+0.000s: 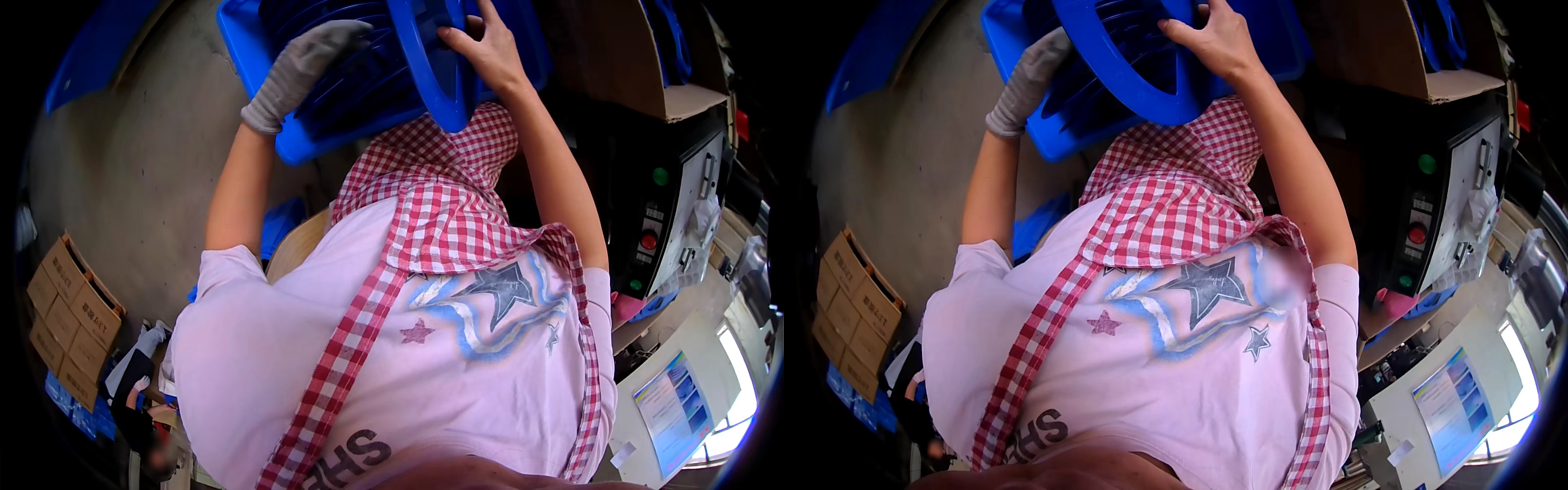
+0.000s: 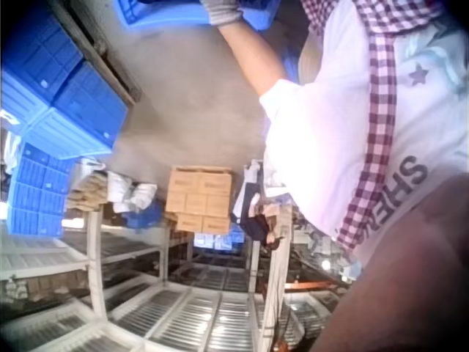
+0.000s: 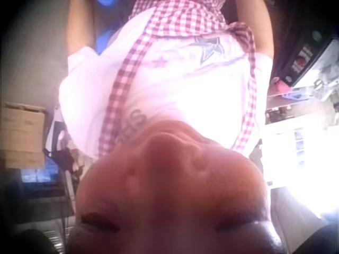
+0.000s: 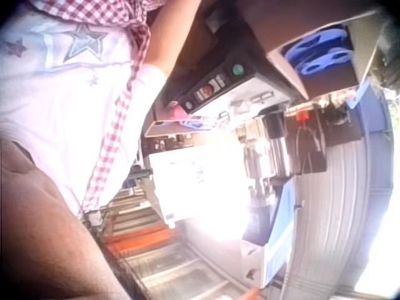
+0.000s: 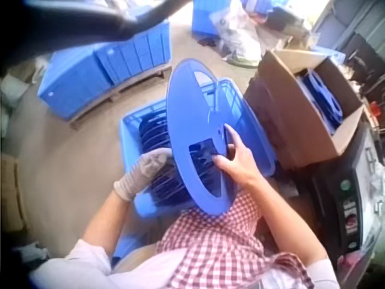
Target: The person repeatedly picks up blue plastic reels from a blue crate, places them onto a machine platform, and then removes them to place them into a cardboard box. The person wears gloves and a checkered apron while performing this repetitive handling task in a workshop environment.
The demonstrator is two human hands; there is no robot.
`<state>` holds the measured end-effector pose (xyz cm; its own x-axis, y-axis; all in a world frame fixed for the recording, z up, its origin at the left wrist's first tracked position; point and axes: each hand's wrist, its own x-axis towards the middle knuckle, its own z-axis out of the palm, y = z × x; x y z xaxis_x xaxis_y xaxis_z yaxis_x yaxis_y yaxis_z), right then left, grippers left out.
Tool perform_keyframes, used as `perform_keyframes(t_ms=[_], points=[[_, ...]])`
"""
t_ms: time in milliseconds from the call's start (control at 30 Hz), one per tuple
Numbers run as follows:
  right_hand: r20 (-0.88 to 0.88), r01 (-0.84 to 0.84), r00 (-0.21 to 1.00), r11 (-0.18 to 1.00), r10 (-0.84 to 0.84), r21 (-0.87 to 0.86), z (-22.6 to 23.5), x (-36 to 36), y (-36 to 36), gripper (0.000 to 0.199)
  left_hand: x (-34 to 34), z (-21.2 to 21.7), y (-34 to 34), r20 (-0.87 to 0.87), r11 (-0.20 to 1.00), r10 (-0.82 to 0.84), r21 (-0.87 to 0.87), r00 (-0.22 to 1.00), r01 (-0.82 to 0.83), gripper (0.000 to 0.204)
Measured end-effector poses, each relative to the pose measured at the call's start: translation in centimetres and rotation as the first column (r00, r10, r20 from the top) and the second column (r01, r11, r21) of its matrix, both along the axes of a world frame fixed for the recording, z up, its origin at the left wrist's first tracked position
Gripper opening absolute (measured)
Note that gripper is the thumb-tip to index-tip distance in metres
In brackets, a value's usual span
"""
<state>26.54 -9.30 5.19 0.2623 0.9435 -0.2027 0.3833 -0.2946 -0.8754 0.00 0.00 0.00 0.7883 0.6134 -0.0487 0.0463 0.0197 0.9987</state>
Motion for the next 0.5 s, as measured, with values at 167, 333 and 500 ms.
perform_keyframes(t_ms=[167, 333, 500], points=[[0.176, -0.021, 0.984, 0.999, 0.016, 0.027, 4.8, 2.1, -0.3, 0.089, -3.7, -12.4, -1.3, -0.509, 0.904, 0.404, 0.35, 0.76, -0.246, 0.022], [0.188, -0.041, 0.981, 0.999, 0.038, 0.013, 8.4, 0.9, -0.1, 0.087, -0.7, -17.3, -6.5, -0.847, 0.809, 0.104, 0.377, 0.522, 0.451, 0.035], [0.327, 0.006, 0.945, 0.999, 0.011, -0.051, 9.1, 0.5, -0.7, 0.087, 0.4, -20.5, -2.4, -0.836, 0.714, 0.248, 0.499, 0.489, 0.491, 0.028]])
